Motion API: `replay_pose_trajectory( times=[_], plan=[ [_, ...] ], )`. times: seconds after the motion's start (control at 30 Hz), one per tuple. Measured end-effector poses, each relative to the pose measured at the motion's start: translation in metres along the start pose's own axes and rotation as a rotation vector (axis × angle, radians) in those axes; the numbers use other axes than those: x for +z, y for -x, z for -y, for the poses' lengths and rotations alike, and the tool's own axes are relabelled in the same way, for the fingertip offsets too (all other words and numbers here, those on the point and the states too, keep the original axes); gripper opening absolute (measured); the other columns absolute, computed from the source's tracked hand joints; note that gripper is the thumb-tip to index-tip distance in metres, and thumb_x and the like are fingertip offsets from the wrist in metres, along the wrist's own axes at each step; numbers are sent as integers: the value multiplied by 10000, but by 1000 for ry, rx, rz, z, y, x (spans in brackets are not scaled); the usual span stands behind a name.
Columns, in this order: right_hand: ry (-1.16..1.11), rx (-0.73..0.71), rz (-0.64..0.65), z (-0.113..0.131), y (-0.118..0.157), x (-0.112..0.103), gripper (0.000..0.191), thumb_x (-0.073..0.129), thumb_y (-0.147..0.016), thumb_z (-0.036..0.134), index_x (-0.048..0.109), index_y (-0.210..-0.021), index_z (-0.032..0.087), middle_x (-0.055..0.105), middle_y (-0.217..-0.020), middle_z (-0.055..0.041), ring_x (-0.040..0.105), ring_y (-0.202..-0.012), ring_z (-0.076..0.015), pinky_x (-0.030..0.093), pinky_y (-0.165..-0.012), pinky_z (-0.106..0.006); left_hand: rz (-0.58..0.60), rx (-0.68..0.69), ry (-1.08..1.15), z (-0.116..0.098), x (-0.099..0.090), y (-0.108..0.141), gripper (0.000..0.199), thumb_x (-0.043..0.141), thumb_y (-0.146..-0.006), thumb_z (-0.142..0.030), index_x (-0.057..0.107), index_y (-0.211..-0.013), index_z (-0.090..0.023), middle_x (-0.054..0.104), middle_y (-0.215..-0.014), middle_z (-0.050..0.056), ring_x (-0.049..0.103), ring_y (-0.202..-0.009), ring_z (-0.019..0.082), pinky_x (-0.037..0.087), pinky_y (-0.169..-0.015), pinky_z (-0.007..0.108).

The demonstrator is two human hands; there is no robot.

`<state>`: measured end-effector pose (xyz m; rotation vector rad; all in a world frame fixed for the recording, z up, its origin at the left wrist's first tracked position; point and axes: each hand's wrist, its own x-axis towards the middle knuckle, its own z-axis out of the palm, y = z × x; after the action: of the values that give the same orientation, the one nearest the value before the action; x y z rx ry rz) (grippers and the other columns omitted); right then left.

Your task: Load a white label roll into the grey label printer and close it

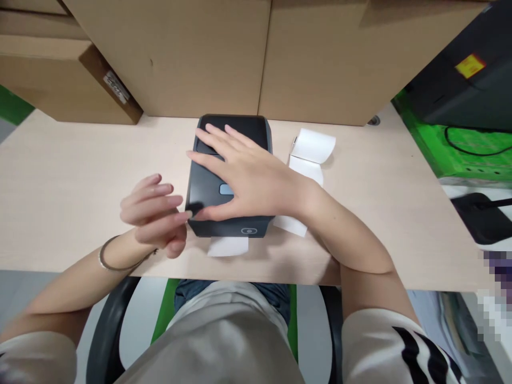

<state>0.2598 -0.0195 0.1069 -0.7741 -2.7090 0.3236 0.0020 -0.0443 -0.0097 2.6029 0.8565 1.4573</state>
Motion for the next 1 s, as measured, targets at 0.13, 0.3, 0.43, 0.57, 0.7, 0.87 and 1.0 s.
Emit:
replay_pose_trajectory(
  times=[0.13,0.3,0.43,0.57,0.7,0.87,1.0],
  plan=[
    [0,-59,-10,0,-2,4,877,720,-921,678,469,-1637,238,345,-1769,-159,238,-1677,-412,163,-1353,-715,-109,191,-123,1,4,-23,626,270,-1048,-693,737,-873,-315,693,-762,11,705,-828,215,617,-948,513],
    [13,-60,-25,2,-2,8,867,741,-898,700,509,-1595,238,384,-1745,-167,262,-1667,-418,171,-1347,-719,-130,253,-69,-5,5,-26,560,338,-1030,-628,782,-911,-307,669,-764,37,685,-792,224,657,-789,456],
    [1,-61,-26,1,-4,8,893,760,-889,691,505,-1600,216,368,-1752,-183,251,-1669,-424,159,-1346,-722,-181,338,-81,-4,6,-30,421,447,-985,-562,795,-981,-325,675,-791,30,668,-778,221,665,-765,448],
    [-37,-85,42,-5,-1,-3,916,762,-896,693,471,-1640,245,336,-1777,-152,232,-1678,-418,158,-1354,-715,-223,445,-57,1,7,-32,319,521,-937,-482,778,-1036,-322,689,-803,17,684,-776,210,675,-742,406],
    [-25,-51,113,-1,24,-18,837,756,-940,605,474,-1649,260,389,-1760,-102,350,-1639,-386,312,-1348,-638,-132,366,-85,8,10,-28,409,476,-948,-609,770,-1033,-338,697,-793,13,710,-803,220,688,-824,460],
    [211,154,60,31,67,-21,599,669,-1004,392,564,-1569,225,536,-1648,-130,569,-1465,-381,493,-1239,-582,-120,462,47,2,12,-37,443,564,-932,-573,706,-1269,-321,809,-1065,33,772,-1065,257,663,-1005,493],
    [371,157,86,43,78,-17,591,596,-1030,354,505,-1592,196,554,-1608,-148,577,-1427,-365,530,-1173,-541,-17,461,-3,-10,10,-45,515,485,-973,-474,638,-1420,-267,818,-1251,35,760,-1209,244,609,-1116,462]
  ],
)
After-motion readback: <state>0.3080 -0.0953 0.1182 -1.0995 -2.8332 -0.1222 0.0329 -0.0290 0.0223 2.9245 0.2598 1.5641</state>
